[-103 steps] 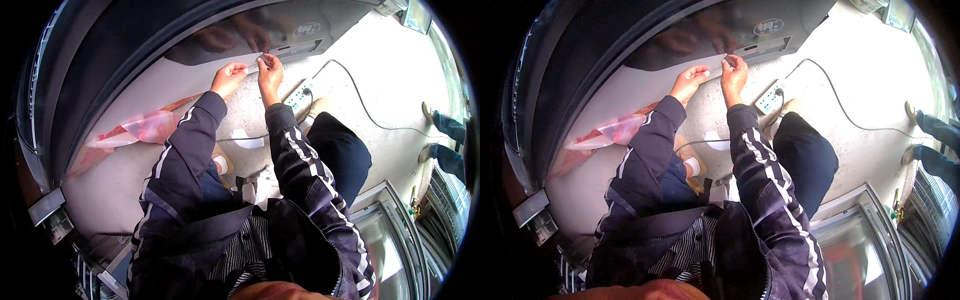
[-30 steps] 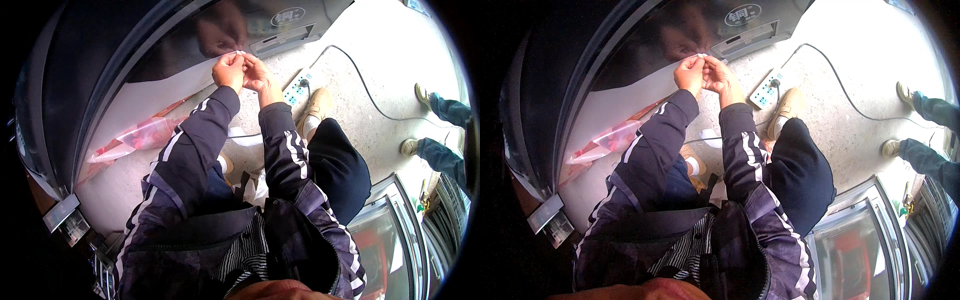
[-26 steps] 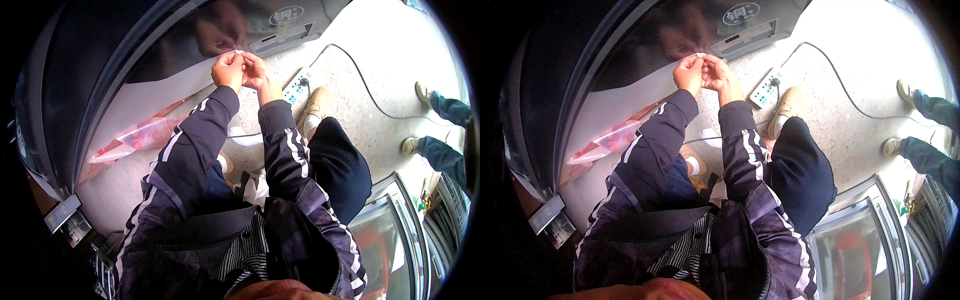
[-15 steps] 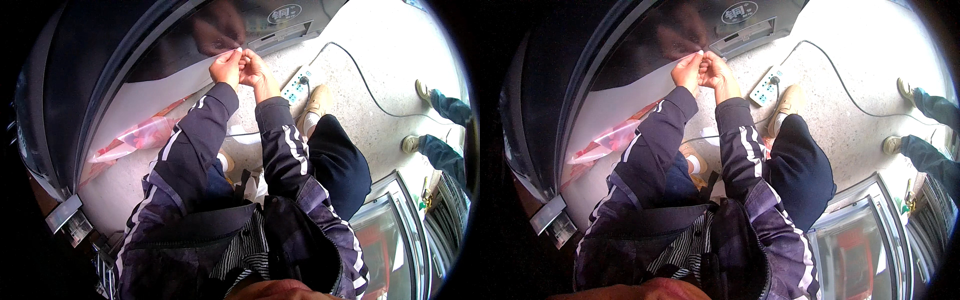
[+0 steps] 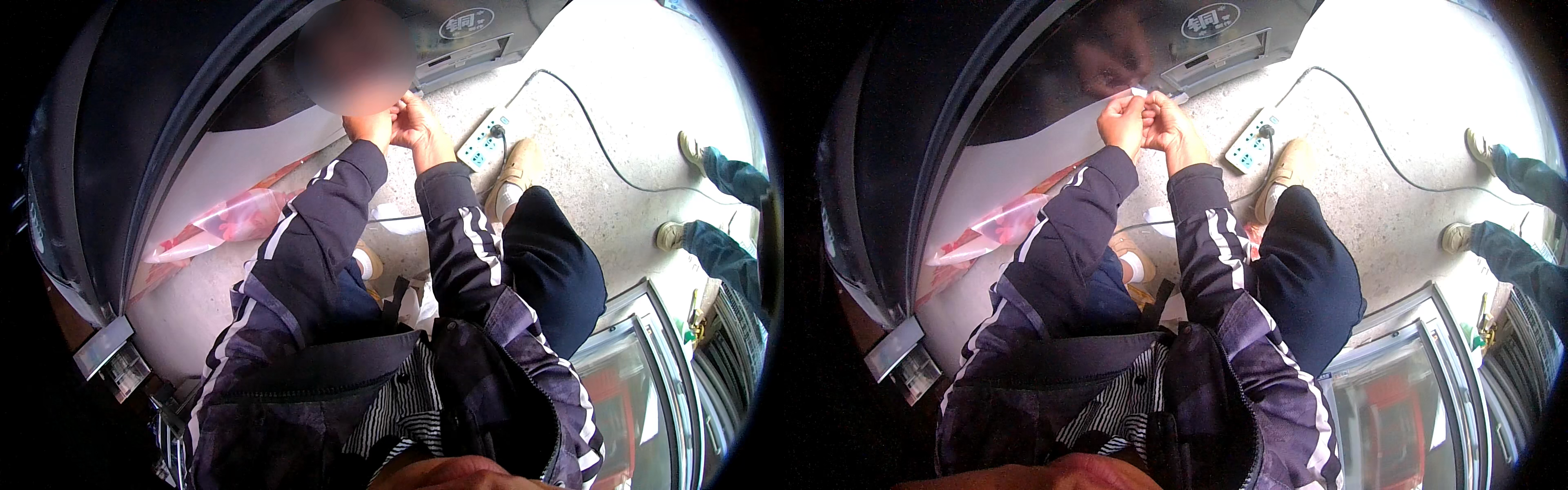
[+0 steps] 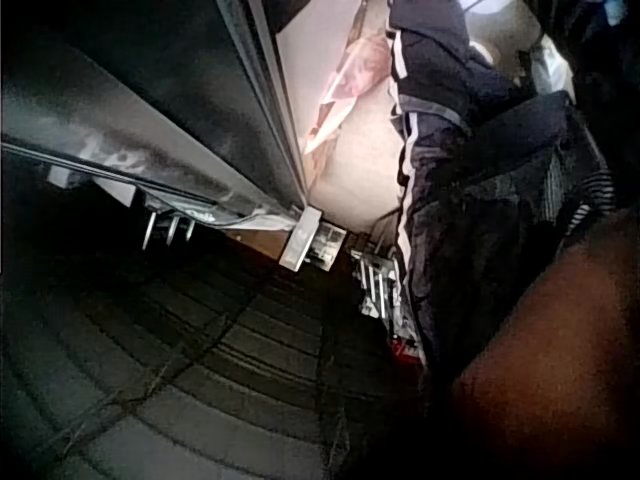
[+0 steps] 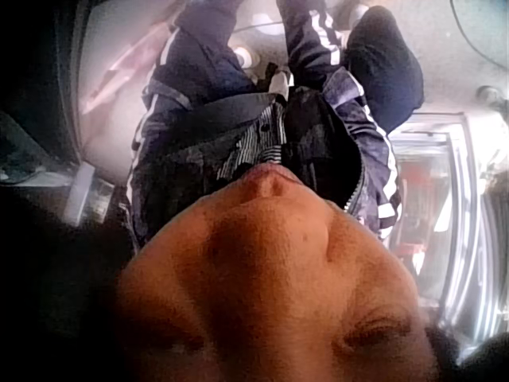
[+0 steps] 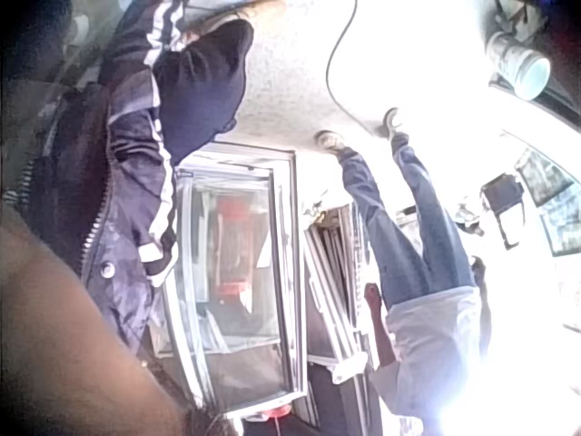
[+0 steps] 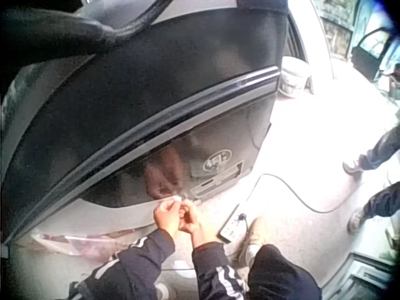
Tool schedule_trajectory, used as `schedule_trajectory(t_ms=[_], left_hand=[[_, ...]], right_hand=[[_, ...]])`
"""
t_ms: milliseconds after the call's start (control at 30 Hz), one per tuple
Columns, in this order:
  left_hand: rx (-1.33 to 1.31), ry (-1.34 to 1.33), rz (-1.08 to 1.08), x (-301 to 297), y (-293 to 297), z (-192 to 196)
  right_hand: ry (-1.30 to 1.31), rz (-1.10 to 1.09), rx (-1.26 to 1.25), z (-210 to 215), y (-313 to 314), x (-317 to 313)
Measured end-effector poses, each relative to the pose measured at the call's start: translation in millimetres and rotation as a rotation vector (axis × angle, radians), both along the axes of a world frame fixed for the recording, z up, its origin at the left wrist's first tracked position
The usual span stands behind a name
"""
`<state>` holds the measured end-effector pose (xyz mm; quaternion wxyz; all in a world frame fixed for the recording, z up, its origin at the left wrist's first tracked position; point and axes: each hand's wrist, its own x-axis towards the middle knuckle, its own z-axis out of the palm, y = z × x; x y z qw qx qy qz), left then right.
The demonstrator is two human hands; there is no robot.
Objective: The person uses a heat gun to warm a section of a car door panel while applying a graphic decal. They smooth the decal onto the surface with a tool and their hands, then peel off the backing paper to reveal the applied design.
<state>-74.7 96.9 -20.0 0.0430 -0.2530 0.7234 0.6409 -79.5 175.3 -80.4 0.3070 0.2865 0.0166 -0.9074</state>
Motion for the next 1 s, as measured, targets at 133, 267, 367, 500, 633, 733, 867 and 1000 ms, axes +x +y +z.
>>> schedule_trajectory(t_ms=[133, 267, 367, 500, 633, 733, 867, 1000], left_hand=[[0.029, 0.012, -0.019, 1.5, -6.6, -4.3], [0.031, 0.008, -0.052, 3.3, -16.8, -6.3], [0.061, -0.053, -0.081, 5.6, -9.6, 12.0], [-0.010, -0.060, -0.107, 15.1, -19.4, 15.3], [-0.102, -0.008, -0.148, 11.5, -24.8, 12.8], [-0.199, 0.017, -0.213, 11.2, -29.6, 11.5], [-0.400, 0.050, -0.371, 8.6, -29.9, 5.1], [-0.550, 0.149, -0.490, -2.0, -39.2, -22.1]], right_hand=[[0.023, 0.033, -0.044, -7.8, -3.9, 1.6], [0.011, 0.043, -0.017, -12.6, -9.3, 4.9], [0.006, 0.042, 0.033, -17.7, -5.9, 7.8], [0.078, 0.053, 0.023, -10.3, -10.8, 17.1], [0.099, -0.057, -0.034, -18.6, -18.2, 26.9], [0.114, -0.163, -0.171, -21.5, -15.3, 37.3], [0.182, -0.112, 0.072, -25.8, -17.2, 16.8], [0.192, -0.156, 0.253, -15.4, -24.0, 6.1]])
